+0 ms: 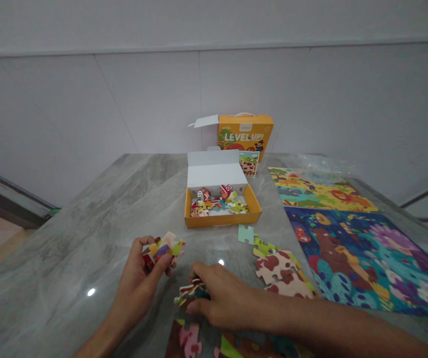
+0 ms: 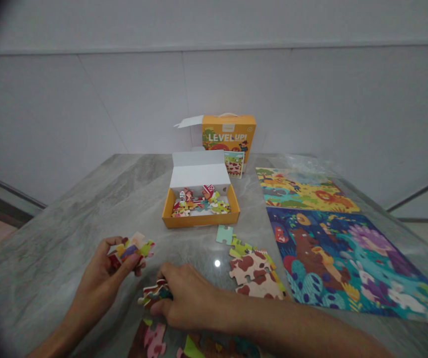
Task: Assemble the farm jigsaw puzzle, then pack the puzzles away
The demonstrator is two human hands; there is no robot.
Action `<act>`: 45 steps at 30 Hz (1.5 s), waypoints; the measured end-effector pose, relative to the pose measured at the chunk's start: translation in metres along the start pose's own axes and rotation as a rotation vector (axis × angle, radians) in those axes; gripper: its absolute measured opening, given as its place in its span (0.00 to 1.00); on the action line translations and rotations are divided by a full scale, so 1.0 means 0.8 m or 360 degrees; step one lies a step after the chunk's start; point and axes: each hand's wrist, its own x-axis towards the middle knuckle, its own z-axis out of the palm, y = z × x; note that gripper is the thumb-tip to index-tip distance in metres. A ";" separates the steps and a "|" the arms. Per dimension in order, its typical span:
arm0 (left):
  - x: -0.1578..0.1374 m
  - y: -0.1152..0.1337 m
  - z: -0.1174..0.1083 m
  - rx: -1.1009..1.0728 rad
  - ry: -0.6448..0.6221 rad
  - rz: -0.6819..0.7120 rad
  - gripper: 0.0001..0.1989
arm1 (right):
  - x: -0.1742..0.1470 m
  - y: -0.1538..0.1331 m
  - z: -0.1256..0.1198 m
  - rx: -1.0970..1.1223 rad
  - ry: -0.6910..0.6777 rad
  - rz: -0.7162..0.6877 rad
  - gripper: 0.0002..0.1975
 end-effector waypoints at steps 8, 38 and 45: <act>0.147 0.069 0.060 0.1090 -0.0311 0.0896 0.18 | 0.025 -0.043 0.055 -0.1130 -0.0341 -0.0542 0.15; 0.201 0.036 0.059 0.1252 -0.0614 0.0995 0.19 | 0.091 0.080 -0.145 -0.0603 0.0974 0.0395 0.14; 0.194 0.025 0.071 0.1438 -0.0766 0.0976 0.18 | 0.097 0.083 -0.130 -0.0767 0.0421 -0.0021 0.12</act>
